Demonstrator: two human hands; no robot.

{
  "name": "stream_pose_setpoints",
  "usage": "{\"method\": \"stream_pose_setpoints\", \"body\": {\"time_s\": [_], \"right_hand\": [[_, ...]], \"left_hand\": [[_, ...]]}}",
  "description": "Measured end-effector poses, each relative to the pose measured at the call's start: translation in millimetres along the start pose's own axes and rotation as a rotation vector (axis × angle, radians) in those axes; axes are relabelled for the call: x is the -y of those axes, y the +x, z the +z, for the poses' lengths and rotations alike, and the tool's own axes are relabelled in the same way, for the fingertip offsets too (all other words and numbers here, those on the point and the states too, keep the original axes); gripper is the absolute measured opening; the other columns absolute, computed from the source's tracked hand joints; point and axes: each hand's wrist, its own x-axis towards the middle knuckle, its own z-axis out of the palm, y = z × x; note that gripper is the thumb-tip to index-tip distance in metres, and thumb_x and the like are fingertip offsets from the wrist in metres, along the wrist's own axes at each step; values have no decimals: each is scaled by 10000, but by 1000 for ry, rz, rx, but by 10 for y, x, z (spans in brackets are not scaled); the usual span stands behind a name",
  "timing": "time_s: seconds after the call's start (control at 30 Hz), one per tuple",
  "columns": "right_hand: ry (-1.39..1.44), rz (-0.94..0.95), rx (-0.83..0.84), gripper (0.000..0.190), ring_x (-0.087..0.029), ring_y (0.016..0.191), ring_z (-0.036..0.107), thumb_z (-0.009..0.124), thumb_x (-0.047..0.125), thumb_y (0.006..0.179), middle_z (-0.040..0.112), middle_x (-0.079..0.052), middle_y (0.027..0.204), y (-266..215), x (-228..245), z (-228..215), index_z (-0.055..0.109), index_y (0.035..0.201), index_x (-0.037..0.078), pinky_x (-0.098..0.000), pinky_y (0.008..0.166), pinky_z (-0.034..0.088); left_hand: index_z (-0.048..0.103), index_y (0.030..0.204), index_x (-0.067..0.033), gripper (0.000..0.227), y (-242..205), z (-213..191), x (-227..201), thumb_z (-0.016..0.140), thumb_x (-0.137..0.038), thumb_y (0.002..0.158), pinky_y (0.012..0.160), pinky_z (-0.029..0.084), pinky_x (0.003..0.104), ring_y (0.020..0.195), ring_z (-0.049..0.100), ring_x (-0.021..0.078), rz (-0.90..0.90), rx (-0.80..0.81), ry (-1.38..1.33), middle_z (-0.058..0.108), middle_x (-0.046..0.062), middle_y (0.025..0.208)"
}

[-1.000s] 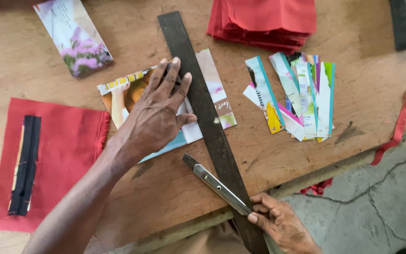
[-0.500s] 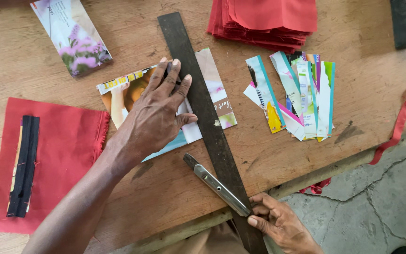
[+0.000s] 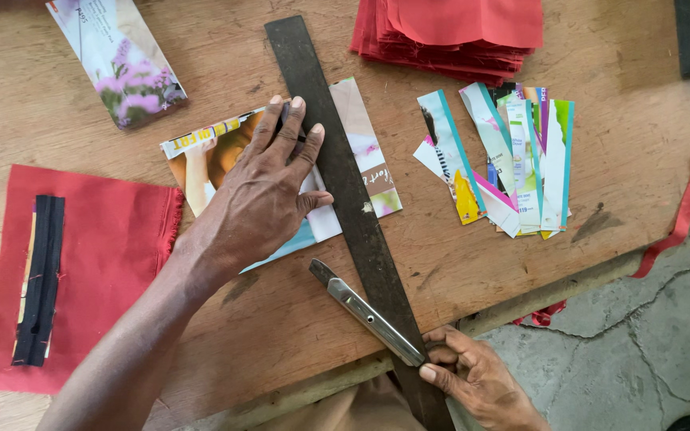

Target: The person uses a utility knife and a long metal ruler to cut magazine pages into narrow strips on a wooden workshop table.

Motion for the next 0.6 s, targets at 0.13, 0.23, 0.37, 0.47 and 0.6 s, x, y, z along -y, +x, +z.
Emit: {"method": "stream_pose_setpoints", "body": {"time_s": [0.13,0.23,0.37,0.47,0.6], "right_hand": [[-73,15,-19,510,-117,839,727,790,185,836,857,-103,872,-17,1,18,625,1299,45,-272,747,577],[-21,40,-18,513,-121,855,722,780,178,842,858,-114,902,-26,26,23,621,1310,39,-278,759,580],[70,19,0,506,-124,956,750,748,167,854,844,-115,983,-41,80,48,600,1317,26,-290,815,601],[67,-4,33,439,-137,953,747,737,157,876,849,-131,992,-61,134,51,594,1259,-3,-295,817,594],[-17,-4,38,435,-132,900,754,725,177,887,849,-126,964,-72,217,54,602,1271,15,-290,791,599]], "left_hand": [[455,1491,46,784,-9,-18,-3,632,-487,944,1213,219,529,1528,108,450,-8,7,-6,214,313,1625],[463,1489,37,777,-2,-25,-19,641,-480,937,1219,213,525,1529,109,448,-9,7,-7,215,311,1625],[469,1489,33,776,-6,-29,-28,651,-478,935,1225,203,514,1530,115,441,-14,6,-10,221,307,1625],[469,1491,34,781,-5,-24,-26,654,-480,934,1231,203,507,1533,118,436,-11,4,-5,225,307,1627],[471,1493,28,784,-3,-22,-19,652,-488,932,1235,202,505,1534,117,433,-12,9,9,228,302,1627]]}}
